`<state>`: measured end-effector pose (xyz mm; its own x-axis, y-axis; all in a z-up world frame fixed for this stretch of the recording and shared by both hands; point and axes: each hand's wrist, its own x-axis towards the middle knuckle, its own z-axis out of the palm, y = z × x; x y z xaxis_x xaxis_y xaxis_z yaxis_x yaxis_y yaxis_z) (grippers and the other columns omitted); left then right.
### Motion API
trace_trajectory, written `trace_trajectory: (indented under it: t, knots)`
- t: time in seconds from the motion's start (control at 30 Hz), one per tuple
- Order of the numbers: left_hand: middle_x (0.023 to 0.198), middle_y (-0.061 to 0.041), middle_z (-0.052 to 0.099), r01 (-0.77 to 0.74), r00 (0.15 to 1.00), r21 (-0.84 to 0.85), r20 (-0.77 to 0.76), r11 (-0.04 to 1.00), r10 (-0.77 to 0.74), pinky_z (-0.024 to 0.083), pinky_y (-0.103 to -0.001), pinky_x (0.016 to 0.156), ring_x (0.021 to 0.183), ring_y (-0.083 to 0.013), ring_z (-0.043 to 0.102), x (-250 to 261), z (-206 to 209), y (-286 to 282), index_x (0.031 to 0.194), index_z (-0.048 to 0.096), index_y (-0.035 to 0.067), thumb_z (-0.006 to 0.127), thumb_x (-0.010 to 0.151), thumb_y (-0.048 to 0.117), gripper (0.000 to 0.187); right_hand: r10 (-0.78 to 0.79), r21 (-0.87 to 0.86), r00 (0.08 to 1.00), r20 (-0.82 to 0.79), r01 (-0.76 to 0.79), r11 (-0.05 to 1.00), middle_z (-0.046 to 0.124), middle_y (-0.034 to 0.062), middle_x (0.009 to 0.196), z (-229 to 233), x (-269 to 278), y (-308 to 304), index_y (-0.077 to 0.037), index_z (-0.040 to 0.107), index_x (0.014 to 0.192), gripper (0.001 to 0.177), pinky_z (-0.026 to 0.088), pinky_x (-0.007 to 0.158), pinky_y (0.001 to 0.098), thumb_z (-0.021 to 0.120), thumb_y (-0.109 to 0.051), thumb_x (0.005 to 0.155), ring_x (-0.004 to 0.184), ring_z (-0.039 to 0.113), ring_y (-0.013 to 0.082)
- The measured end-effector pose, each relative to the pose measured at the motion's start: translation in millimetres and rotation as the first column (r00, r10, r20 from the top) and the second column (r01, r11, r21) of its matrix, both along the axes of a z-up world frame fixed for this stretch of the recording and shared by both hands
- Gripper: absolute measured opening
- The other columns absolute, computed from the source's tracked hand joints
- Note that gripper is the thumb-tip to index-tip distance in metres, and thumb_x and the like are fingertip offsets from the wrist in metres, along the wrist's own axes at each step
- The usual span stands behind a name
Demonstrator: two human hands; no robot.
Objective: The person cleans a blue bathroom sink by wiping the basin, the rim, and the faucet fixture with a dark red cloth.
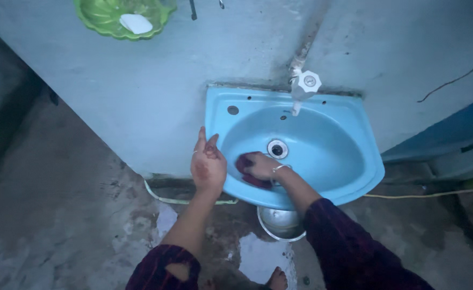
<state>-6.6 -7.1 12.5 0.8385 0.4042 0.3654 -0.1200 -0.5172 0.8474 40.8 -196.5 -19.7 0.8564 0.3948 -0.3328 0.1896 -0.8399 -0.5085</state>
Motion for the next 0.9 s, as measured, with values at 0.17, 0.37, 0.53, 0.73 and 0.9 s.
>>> trace_trajectory:
  t: [0.17,0.37,0.53,0.73,0.9]
  knots:
    - [0.120,-0.011,0.073,0.386,0.919,-0.813,0.298,0.436,-0.259,0.045,-0.019,0.067,0.076,-0.0049,0.052,16,-22,2,0.159,0.041,0.003,0.049,0.095,-0.002,0.064,-0.103,0.288,0.982,-0.157,0.145,0.947,0.074,0.0163,0.129,-6,2,25,-0.013,0.063,0.137,0.054,0.049,0.105,0.0356,0.063,-0.017,0.083,0.119,0.069,0.0291]
    - [0.119,-0.010,0.073,0.075,0.997,-0.159,0.029,0.984,-0.071,0.052,-0.023,0.070,0.078,-0.0101,0.063,4,-6,0,0.152,0.043,0.001,0.051,0.087,-0.006,0.065,0.022,0.395,0.984,-0.178,0.051,0.917,0.063,0.0122,0.141,-9,-6,-1,-0.016,0.062,0.141,0.054,0.041,0.111,0.0348,0.064,-0.015,0.087,0.129,0.058,0.0261]
    - [0.114,-0.006,0.077,0.048,0.997,-0.115,-0.061,0.992,-0.056,0.052,-0.026,0.074,0.080,-0.0108,0.065,0,8,2,0.151,0.047,0.004,0.051,0.094,-0.002,0.057,-0.015,0.089,0.955,-0.296,0.043,0.995,0.070,0.0104,0.130,31,-23,-44,-0.025,0.068,0.135,0.054,0.049,0.102,0.0355,0.065,-0.014,0.082,0.116,0.067,0.0244]
    - [0.114,-0.003,0.077,0.058,0.988,-0.163,-0.131,0.985,-0.080,0.053,-0.030,0.080,0.090,-0.0173,0.070,-3,13,4,0.152,0.045,0.006,0.052,0.096,0.003,0.056,-0.119,-0.249,0.951,-0.285,0.047,0.967,0.075,0.0101,0.125,47,-21,-125,-0.027,0.076,0.127,0.059,0.054,0.099,0.0376,0.060,-0.005,0.075,0.109,0.073,0.0258]
    - [0.115,-0.001,0.077,0.011,0.993,0.030,-0.121,0.999,-0.008,0.054,-0.030,0.087,0.100,-0.0177,0.073,-6,10,3,0.148,0.052,0.011,0.055,0.099,0.007,0.049,-0.144,-0.463,0.978,-0.151,0.059,0.885,0.073,0.0110,0.124,66,-9,-166,-0.036,0.073,0.128,0.054,0.055,0.100,0.0417,0.063,-0.013,0.080,0.112,0.072,0.0302]
